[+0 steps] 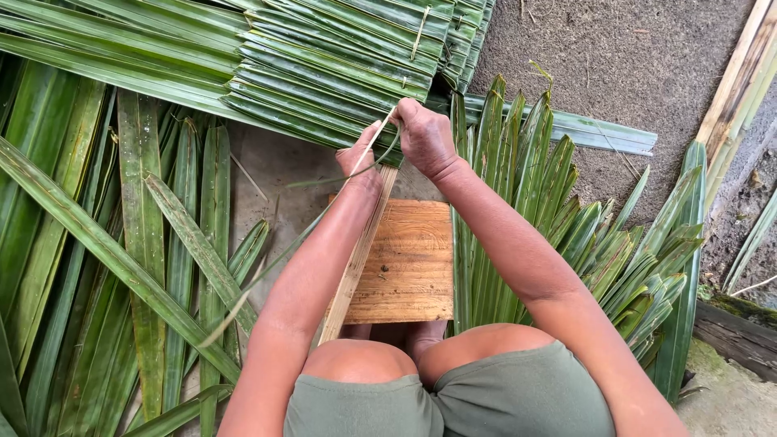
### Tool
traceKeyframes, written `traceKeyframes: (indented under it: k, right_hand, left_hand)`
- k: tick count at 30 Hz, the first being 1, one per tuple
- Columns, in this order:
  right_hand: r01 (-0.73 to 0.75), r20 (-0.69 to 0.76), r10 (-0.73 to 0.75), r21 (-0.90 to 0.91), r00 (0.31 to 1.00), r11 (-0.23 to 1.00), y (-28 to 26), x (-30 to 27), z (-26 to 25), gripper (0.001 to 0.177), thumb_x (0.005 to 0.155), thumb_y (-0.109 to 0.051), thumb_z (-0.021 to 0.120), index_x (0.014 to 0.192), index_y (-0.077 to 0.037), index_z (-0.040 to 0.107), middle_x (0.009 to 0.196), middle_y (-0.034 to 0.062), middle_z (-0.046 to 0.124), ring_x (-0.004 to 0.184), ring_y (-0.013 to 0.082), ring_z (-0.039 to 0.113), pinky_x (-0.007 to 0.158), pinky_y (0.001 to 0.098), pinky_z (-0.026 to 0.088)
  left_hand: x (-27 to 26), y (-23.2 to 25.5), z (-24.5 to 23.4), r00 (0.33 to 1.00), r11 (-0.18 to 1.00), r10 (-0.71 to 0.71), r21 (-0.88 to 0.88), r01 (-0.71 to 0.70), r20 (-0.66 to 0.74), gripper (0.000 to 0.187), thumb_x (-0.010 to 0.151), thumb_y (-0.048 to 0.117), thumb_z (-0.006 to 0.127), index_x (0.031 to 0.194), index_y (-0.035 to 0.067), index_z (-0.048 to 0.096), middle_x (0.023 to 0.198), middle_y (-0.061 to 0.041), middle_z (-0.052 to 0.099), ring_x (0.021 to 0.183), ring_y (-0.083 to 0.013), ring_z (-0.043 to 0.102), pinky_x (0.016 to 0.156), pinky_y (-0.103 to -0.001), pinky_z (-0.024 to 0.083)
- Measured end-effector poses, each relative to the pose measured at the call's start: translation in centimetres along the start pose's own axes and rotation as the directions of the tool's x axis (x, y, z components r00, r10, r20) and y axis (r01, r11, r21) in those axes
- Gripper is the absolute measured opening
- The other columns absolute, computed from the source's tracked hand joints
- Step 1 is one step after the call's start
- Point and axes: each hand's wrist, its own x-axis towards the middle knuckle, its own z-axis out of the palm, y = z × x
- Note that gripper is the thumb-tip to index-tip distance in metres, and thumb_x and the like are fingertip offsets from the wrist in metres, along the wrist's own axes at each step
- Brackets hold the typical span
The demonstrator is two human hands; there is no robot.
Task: Weaving palm leaves onto a wooden frame to create a thatched panel
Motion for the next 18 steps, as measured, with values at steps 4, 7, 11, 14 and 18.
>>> traceKeyframes:
  k: [4,7,11,14,18]
  right_hand:
    - [0.084,0.023,-0.081,-0.241,0.996,0.967,0.8,0.4,1.1,0.016,0.097,-0.028,0.067,0.091,-0.024,0.053,0.079,-0.0046,0.06,0.083,0.0183,0.069,0.073,0.0299,0.056]
    - [0.066,0.052,-0.056,-0.222,0.997,0.973,0.8,0.6,0.3,0.018,0.089,-0.023,0.074,0.094,-0.024,0.056,0.082,-0.0031,0.063,0.086,0.02,0.068,0.074,0.0328,0.057]
    - [0.06,0.024,-0.057,-0.141,0.998,0.988,0.2,0.3,-1.0,0.012,0.093,-0.02,0.072,0.093,-0.023,0.06,0.086,-0.004,0.062,0.087,0.0207,0.067,0.072,0.0323,0.056]
    - [0.031,0.01,-0.03,-0.108,0.999,0.994,0.9,-0.2,-0.5,0.012,0.091,-0.021,0.073,0.093,-0.023,0.062,0.089,-0.0034,0.061,0.088,0.0223,0.067,0.072,0.0345,0.057]
    - [-0.349,-0.012,0.437,0.58,0.9,0.736,3.1,-1.9,-0.2,0.027,0.085,-0.009,0.081,0.108,-0.019,0.07,0.084,0.0,0.067,0.074,0.0113,0.065,0.063,0.0259,0.056]
  left_hand:
    - [-2.9,2.1,1.2,1.0,0.999,0.02,0.046,-0.019,-0.012,0.044,0.055,0.018,0.098,0.086,-0.006,0.079,0.085,-0.025,0.072,0.086,-0.0271,0.074,0.083,-0.049,0.056]
    - [-2.3,1.5,0.6,1.0,0.997,0.019,0.072,-0.02,0.008,0.053,0.058,0.013,0.096,0.099,-0.013,0.073,0.097,-0.026,0.071,0.099,-0.0298,0.07,0.089,-0.048,0.052]
    - [-3.4,2.5,0.3,0.998,0.999,-0.001,0.05,-0.002,0.059,0.055,0.061,0.016,0.098,0.099,-0.015,0.072,0.104,-0.03,0.07,0.111,-0.0349,0.068,0.091,-0.053,0.051]
    - [0.0,0.0,-0.2,0.995,0.999,0.046,-0.011,-0.046,0.084,0.054,0.061,0.01,0.099,0.101,-0.014,0.071,0.1,-0.028,0.071,0.101,-0.0364,0.071,0.086,-0.051,0.054]
    - [-2.5,4.0,0.3,0.985,0.992,0.125,0.004,-0.126,0.117,0.053,0.062,0.002,0.1,0.107,-0.003,0.073,0.104,-0.013,0.075,0.096,-0.0228,0.071,0.087,-0.044,0.058]
